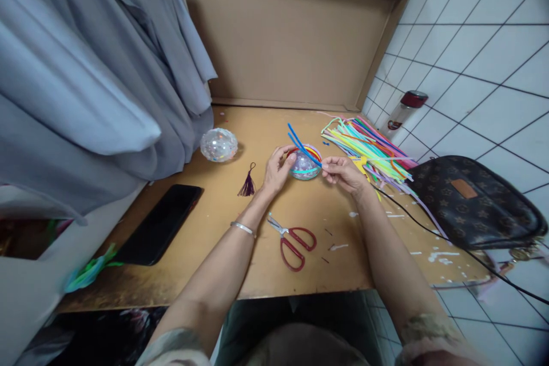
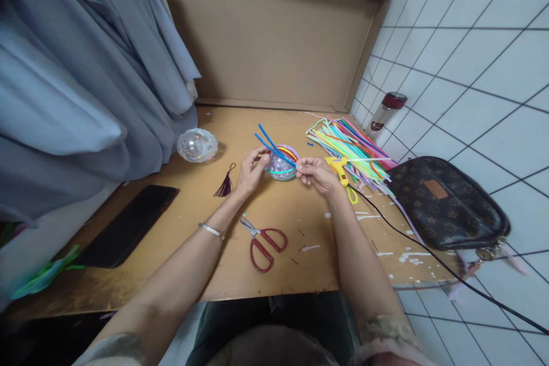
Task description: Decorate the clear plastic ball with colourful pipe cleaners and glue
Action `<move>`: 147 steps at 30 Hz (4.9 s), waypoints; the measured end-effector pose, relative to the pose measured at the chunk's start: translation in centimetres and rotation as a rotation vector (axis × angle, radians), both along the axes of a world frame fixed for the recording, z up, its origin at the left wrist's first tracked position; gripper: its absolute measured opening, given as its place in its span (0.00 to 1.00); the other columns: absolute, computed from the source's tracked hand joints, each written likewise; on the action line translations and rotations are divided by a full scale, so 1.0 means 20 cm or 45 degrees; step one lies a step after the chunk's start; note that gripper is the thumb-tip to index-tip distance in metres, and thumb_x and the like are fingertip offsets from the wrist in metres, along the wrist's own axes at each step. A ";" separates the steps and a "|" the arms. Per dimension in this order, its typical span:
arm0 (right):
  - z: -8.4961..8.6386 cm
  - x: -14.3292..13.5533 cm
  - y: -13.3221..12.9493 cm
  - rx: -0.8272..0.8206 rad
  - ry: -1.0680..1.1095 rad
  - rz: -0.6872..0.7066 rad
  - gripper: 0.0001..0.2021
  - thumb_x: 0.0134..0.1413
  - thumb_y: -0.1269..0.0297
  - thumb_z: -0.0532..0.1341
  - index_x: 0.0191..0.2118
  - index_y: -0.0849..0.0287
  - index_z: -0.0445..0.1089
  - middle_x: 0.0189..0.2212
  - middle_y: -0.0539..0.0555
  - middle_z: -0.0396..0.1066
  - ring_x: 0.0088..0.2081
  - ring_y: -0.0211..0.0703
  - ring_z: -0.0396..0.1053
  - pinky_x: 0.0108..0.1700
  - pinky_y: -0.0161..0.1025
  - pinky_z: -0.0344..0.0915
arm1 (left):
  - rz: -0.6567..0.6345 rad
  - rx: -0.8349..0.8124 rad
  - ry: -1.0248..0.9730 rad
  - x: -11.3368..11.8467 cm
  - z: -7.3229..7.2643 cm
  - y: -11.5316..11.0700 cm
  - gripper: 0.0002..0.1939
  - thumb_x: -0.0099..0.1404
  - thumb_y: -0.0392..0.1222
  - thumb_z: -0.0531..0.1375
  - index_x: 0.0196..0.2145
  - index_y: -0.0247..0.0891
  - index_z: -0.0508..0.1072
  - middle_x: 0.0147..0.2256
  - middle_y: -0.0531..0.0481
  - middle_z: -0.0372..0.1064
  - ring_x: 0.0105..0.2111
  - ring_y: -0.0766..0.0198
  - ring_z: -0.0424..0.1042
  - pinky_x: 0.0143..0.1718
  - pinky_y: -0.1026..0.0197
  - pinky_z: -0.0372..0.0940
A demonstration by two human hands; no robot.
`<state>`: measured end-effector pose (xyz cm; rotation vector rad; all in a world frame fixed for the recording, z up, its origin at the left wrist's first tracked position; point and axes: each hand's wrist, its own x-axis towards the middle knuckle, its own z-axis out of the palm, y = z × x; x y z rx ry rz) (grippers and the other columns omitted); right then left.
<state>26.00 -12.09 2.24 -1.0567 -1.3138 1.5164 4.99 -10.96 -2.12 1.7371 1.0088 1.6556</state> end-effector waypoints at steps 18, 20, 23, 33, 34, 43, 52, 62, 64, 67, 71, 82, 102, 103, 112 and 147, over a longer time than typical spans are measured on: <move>0.04 -0.07 -0.04 0.045 -0.099 0.068 0.14 0.33 0.58 0.70 0.26 0.60 0.69 0.16 0.46 0.70 0.14 0.29 0.61 0.15 0.27 0.52 | -0.387 -0.358 -0.640 0.06 0.09 -0.03 0.24 0.46 0.57 0.73 0.20 0.36 0.69 0.16 0.58 0.61 0.16 0.75 0.56 0.19 0.69 0.53; 0.03 -0.08 -0.04 0.100 -0.149 0.028 0.14 0.34 0.57 0.69 0.26 0.60 0.69 0.16 0.47 0.70 0.15 0.30 0.61 0.17 0.28 0.53 | -0.347 -0.356 -0.653 0.06 0.08 -0.03 0.24 0.48 0.56 0.73 0.21 0.36 0.68 0.17 0.56 0.64 0.16 0.75 0.59 0.19 0.69 0.54; 0.01 -0.11 -0.04 0.264 -0.318 -0.064 0.12 0.37 0.57 0.67 0.27 0.59 0.69 0.19 0.47 0.70 0.18 0.32 0.62 0.21 0.30 0.57 | -0.286 -0.362 -0.675 0.06 0.06 -0.01 0.22 0.49 0.56 0.72 0.23 0.36 0.69 0.17 0.55 0.67 0.17 0.73 0.62 0.20 0.69 0.57; 0.10 -0.23 -0.03 1.315 -0.827 -0.579 0.09 0.60 0.64 0.54 0.37 0.57 0.72 0.34 0.55 0.73 0.39 0.45 0.69 0.41 0.42 0.66 | -0.198 -0.394 -1.016 -0.01 0.11 0.04 0.21 0.56 0.47 0.70 0.23 0.38 0.62 0.20 0.59 0.64 0.19 0.77 0.61 0.20 0.71 0.55; 0.12 -0.25 -0.02 1.356 -0.854 -0.583 0.11 0.61 0.65 0.53 0.39 0.57 0.73 0.35 0.56 0.74 0.40 0.46 0.69 0.42 0.42 0.66 | -0.187 -0.395 -1.045 -0.01 0.11 0.04 0.21 0.56 0.46 0.70 0.23 0.37 0.61 0.21 0.59 0.64 0.19 0.77 0.61 0.20 0.71 0.54; 0.07 -0.46 0.00 1.549 -1.818 -0.292 0.13 0.67 0.70 0.50 0.45 0.63 0.72 0.35 0.62 0.74 0.38 0.51 0.66 0.41 0.44 0.55 | -0.278 -0.545 -1.176 0.00 0.12 0.03 0.21 0.55 0.44 0.70 0.24 0.37 0.60 0.21 0.59 0.63 0.18 0.78 0.58 0.19 0.72 0.53; 0.02 -0.32 -0.02 1.670 -1.861 -0.296 0.14 0.68 0.71 0.50 0.49 0.60 0.71 0.41 0.60 0.75 0.41 0.49 0.66 0.40 0.43 0.52 | -0.348 -0.578 -1.135 -0.02 0.09 0.04 0.14 0.55 0.40 0.69 0.29 0.37 0.66 0.20 0.60 0.62 0.17 0.78 0.57 0.18 0.71 0.49; 0.00 -0.27 0.01 1.594 -1.831 -0.569 0.14 0.65 0.73 0.50 0.42 0.61 0.73 0.35 0.60 0.73 0.39 0.50 0.62 0.46 0.46 0.50 | -0.108 -0.433 -0.998 -0.04 0.09 0.06 0.16 0.56 0.48 0.69 0.24 0.36 0.69 0.22 0.56 0.68 0.19 0.76 0.60 0.20 0.71 0.55; 0.02 -0.30 -0.01 1.594 -1.783 -0.585 0.15 0.65 0.73 0.49 0.43 0.62 0.73 0.36 0.60 0.73 0.40 0.50 0.63 0.51 0.48 0.50 | -0.090 -0.397 -0.968 -0.02 0.09 0.05 0.17 0.56 0.48 0.70 0.23 0.36 0.69 0.21 0.56 0.66 0.18 0.76 0.59 0.20 0.70 0.53; 0.03 -0.34 -0.04 1.658 -1.722 -0.596 0.15 0.67 0.70 0.48 0.48 0.63 0.71 0.37 0.60 0.75 0.41 0.49 0.65 0.54 0.49 0.49 | -0.166 -0.365 -0.916 0.02 0.09 0.03 0.19 0.54 0.51 0.70 0.22 0.36 0.69 0.19 0.57 0.63 0.18 0.76 0.57 0.21 0.69 0.52; -0.01 -0.38 -0.06 1.718 -1.587 -0.551 0.16 0.68 0.70 0.49 0.53 0.61 0.70 0.41 0.60 0.76 0.43 0.47 0.68 0.51 0.45 0.55 | -0.320 -0.351 -0.864 0.07 0.08 0.00 0.23 0.50 0.57 0.71 0.21 0.35 0.69 0.18 0.58 0.60 0.19 0.75 0.57 0.22 0.68 0.54; -0.02 -0.35 -0.04 1.783 -1.431 -0.654 0.15 0.65 0.72 0.50 0.43 0.58 0.74 0.34 0.57 0.74 0.36 0.44 0.68 0.38 0.38 0.59 | -0.400 -0.317 -0.861 0.07 0.05 0.03 0.24 0.52 0.57 0.71 0.38 0.35 0.80 0.24 0.54 0.70 0.22 0.73 0.64 0.26 0.67 0.61; 0.00 -0.29 0.00 1.455 -1.345 -0.662 0.15 0.67 0.64 0.51 0.36 0.59 0.75 0.31 0.58 0.75 0.35 0.47 0.68 0.39 0.41 0.58 | 0.035 -0.370 -1.138 -0.12 0.11 0.09 0.12 0.60 0.44 0.68 0.26 0.34 0.73 0.18 0.56 0.66 0.16 0.76 0.59 0.17 0.71 0.53; 0.00 -0.29 0.01 1.418 -1.267 -0.661 0.15 0.66 0.63 0.52 0.36 0.58 0.76 0.31 0.58 0.75 0.35 0.47 0.69 0.39 0.41 0.59 | 0.029 -0.387 -1.164 -0.13 0.11 0.09 0.12 0.60 0.44 0.68 0.26 0.34 0.73 0.17 0.57 0.66 0.15 0.77 0.59 0.17 0.71 0.52; 0.01 -0.23 0.09 0.884 -0.509 -0.643 0.17 0.56 0.52 0.57 0.38 0.59 0.76 0.34 0.56 0.77 0.35 0.46 0.72 0.40 0.43 0.68 | -0.019 -0.474 -1.374 -0.13 0.09 0.10 0.12 0.59 0.41 0.69 0.27 0.35 0.70 0.18 0.58 0.66 0.16 0.77 0.61 0.18 0.72 0.52; 0.06 -0.33 0.04 0.716 0.115 -0.797 0.14 0.50 0.53 0.61 0.22 0.56 0.62 0.17 0.43 0.59 0.20 0.31 0.53 0.22 0.32 0.50 | 0.055 -0.527 -0.961 -0.04 0.08 0.07 0.18 0.62 0.45 0.65 0.19 0.36 0.66 0.16 0.59 0.56 0.14 0.76 0.48 0.17 0.68 0.43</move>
